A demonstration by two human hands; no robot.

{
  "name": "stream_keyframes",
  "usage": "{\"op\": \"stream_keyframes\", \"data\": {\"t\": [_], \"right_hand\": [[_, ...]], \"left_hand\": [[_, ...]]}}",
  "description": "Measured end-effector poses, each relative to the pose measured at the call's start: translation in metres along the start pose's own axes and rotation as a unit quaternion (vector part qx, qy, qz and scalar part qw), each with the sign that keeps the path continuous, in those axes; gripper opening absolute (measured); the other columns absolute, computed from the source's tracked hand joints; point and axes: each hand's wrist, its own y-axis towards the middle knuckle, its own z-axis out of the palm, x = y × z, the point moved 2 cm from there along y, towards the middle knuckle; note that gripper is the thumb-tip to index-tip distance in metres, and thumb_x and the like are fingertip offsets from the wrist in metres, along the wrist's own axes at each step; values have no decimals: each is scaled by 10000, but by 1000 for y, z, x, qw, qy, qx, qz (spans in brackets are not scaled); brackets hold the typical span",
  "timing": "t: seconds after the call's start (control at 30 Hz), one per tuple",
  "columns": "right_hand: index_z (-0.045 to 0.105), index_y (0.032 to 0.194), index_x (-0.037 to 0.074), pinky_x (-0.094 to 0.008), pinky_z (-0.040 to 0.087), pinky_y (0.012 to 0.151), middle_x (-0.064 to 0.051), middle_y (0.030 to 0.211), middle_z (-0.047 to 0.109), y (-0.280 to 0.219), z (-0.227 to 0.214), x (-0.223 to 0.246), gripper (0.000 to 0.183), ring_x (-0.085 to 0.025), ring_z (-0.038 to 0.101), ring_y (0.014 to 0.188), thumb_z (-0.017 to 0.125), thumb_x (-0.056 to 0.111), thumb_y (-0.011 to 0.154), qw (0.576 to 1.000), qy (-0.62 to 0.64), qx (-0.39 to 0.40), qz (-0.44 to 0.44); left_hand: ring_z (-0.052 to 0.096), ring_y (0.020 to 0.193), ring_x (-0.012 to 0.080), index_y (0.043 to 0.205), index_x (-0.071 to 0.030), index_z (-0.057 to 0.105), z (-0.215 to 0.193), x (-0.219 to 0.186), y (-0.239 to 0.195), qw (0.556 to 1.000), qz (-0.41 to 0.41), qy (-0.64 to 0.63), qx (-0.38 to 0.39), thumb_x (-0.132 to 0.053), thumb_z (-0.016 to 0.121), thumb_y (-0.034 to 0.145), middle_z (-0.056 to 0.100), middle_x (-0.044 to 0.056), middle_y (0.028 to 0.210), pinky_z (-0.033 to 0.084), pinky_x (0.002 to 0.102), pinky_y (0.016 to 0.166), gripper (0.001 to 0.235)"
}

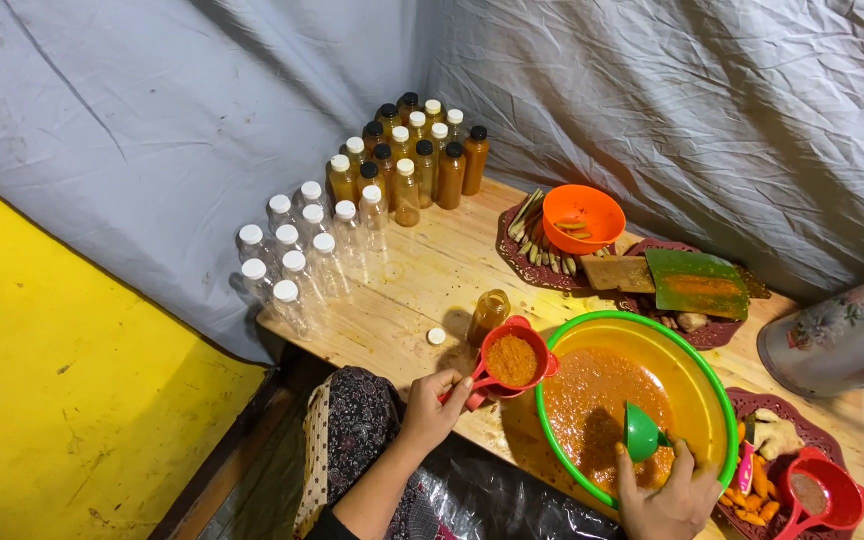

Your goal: The person stirs a reddish-orange spice mixture in a green bowl using a red scoop. They then transfer the mixture into a red measuring cup and use a green scoop to add more spice from a small container into the cup.

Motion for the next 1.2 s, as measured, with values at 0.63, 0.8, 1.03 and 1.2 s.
{"op": "stream_keyframes", "data": {"t": [0.63, 0.8, 1.03, 1.2], "right_hand": [[705, 1248, -42, -454, 514, 885, -258, 1189, 584, 0, -1, 1, 636, -402, 574, 1023, 851, 360, 777, 1000, -7, 9, 5], [700, 1242, -48, -456, 512, 885, -261, 1186, 586, 0, 0, 0, 638, -406, 579, 1013, 859, 347, 767, 1000, -4, 1, -8], [699, 1289, 28, -444, 478, 940, -206, 1083, 581, 14, 22, -30, 688, -373, 561, 1033, 802, 466, 769, 998, -20, 67, -1], [642, 1375, 100, -508, 459, 891, -269, 1157, 582, 76, 47, -43, 696, -390, 500, 1104, 743, 493, 810, 955, 11, 262, 140]], "left_hand": [[409, 397, 68, 734, -47, 700, 0, -3, -1, 1000, 20, -18, -2, -81, 650, 925, 727, 39, 611, 308, 203, 372, 200], [513, 418, 57, 794, -30, 723, 0, -9, -2, 999, -6, -34, -2, -70, 644, 925, 787, 49, 690, 363, 179, 379, 158], [510, 407, 48, 796, -54, 718, 0, -4, 0, 1000, -9, -24, 4, -84, 646, 937, 801, 41, 706, 332, 169, 358, 161], [542, 432, 56, 784, -55, 721, 0, -3, 1, 999, -10, -34, 0, -88, 647, 934, 796, 44, 697, 354, 172, 372, 171]]}}
